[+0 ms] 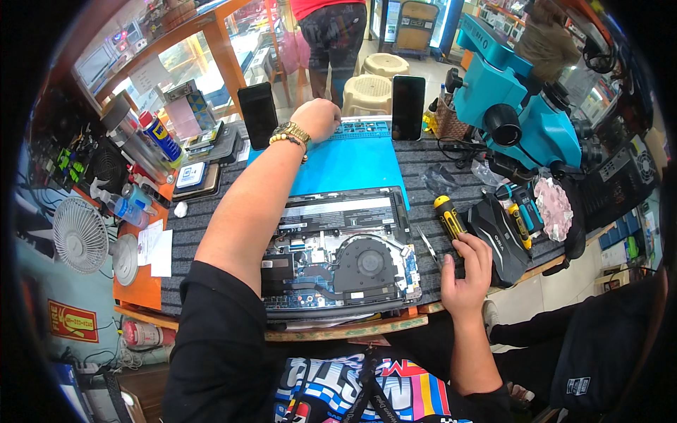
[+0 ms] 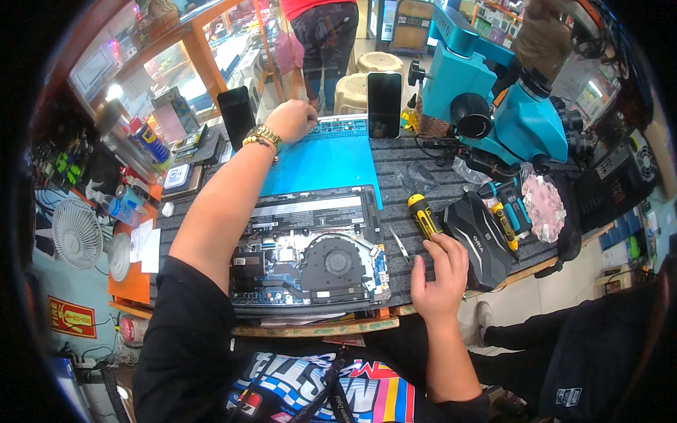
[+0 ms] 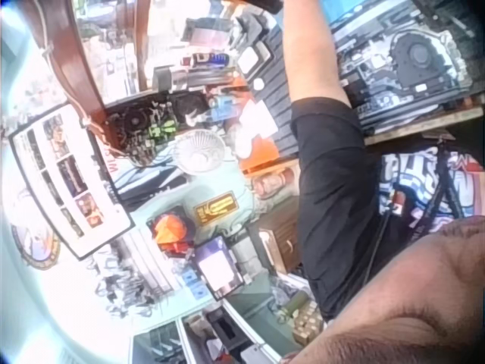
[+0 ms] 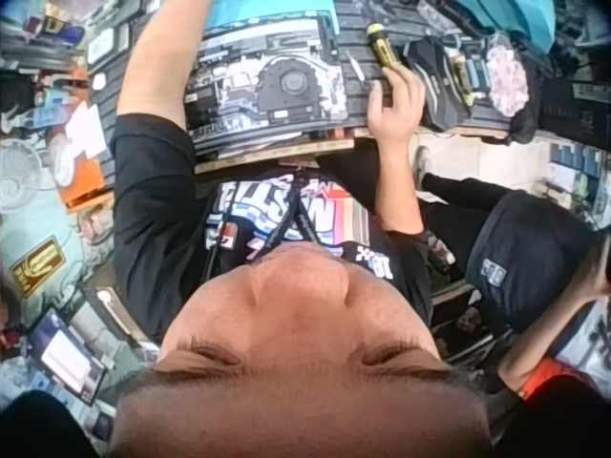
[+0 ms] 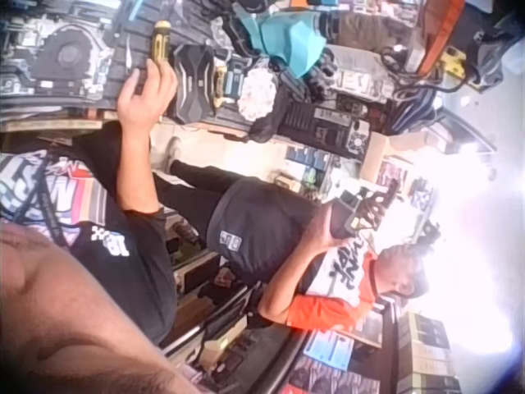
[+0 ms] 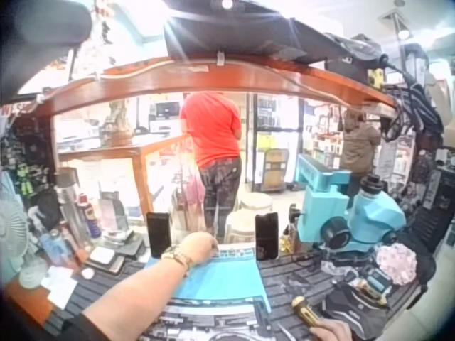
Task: The person uses a screwdriver and tweezers to remove and replace internal components on the motherboard of an open laptop.
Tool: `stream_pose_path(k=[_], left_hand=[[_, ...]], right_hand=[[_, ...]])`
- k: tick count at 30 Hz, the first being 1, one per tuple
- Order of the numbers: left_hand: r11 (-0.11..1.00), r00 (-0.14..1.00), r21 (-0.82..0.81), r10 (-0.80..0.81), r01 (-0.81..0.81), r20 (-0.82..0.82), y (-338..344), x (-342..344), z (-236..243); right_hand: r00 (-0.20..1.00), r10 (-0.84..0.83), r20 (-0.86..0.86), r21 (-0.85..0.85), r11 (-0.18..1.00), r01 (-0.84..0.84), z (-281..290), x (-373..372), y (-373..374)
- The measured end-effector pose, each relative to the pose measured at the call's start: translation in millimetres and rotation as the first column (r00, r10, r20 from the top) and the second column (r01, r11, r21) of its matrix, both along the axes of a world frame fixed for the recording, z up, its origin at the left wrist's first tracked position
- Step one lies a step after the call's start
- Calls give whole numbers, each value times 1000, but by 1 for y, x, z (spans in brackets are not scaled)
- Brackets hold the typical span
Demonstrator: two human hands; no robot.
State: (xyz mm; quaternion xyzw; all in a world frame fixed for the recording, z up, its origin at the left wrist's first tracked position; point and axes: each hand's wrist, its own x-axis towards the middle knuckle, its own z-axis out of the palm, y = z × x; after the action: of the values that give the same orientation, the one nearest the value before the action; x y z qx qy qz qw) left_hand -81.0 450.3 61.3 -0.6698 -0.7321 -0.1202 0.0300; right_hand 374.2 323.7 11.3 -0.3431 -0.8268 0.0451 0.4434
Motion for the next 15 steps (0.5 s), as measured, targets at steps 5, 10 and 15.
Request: stream_pose_path(k=[5, 10, 15], left_hand=[[995, 995, -39, -96, 96, -8, -2, -8, 0], [988, 990, -62, -139, 140, 20, -2, -11, -8], [992, 992, 13, -128, 128, -13, -3, -14, -13]], right_hand=[[1000, 3, -8, -2, 1000, -3, -2, 1, 1], [1000, -3, -3, -2, 1000, 3, -2, 1, 1], [1000, 0, -5, -10, 1000, 0, -4, 2, 2]])
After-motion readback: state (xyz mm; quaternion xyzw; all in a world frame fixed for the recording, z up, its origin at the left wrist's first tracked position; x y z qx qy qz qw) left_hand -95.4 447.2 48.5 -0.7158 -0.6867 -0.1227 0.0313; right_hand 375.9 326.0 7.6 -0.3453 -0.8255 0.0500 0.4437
